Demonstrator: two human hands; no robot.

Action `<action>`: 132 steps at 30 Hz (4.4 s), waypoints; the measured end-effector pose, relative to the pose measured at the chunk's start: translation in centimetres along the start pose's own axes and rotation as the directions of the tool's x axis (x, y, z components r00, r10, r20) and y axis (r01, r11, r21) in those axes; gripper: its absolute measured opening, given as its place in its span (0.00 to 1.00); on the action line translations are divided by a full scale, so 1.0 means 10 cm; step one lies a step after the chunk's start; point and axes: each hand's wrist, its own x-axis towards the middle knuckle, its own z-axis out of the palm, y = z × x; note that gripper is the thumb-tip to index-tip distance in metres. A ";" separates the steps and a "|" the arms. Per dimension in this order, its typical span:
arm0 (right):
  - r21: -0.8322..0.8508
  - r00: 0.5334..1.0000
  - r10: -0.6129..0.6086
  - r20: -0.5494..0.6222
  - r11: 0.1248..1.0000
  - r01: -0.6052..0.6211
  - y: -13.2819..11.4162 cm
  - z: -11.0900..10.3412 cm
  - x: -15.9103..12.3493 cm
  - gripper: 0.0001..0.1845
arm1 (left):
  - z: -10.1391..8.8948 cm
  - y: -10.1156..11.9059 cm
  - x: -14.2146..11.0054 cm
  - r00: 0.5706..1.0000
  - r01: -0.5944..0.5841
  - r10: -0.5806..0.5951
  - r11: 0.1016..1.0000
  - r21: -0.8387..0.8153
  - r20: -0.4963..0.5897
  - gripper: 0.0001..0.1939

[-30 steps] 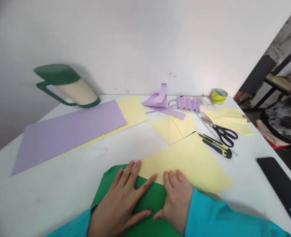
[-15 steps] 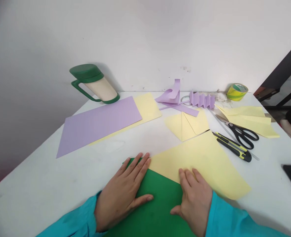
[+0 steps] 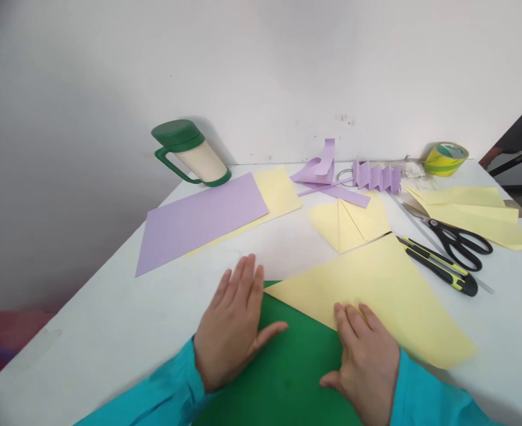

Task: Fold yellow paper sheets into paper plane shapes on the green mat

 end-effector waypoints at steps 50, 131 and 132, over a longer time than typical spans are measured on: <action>-0.044 0.994 0.017 -0.105 0.999 -0.022 -0.03 -0.11 0.10 0.38 | 0.12 -0.47 0.17 0.981 0.187 -0.164 0.606 -0.774 0.109 0.20; 0.730 0.989 -0.023 0.148 0.677 -0.094 0.20 -0.12 1.33 0.17 | -0.22 0.04 0.25 0.774 0.375 -0.313 -0.472 -0.798 0.550 0.16; 0.740 0.988 -0.021 0.155 0.665 -0.102 0.20 -0.11 1.33 0.17 | -0.22 0.04 0.26 0.766 0.379 -0.323 -0.472 -0.796 0.556 0.16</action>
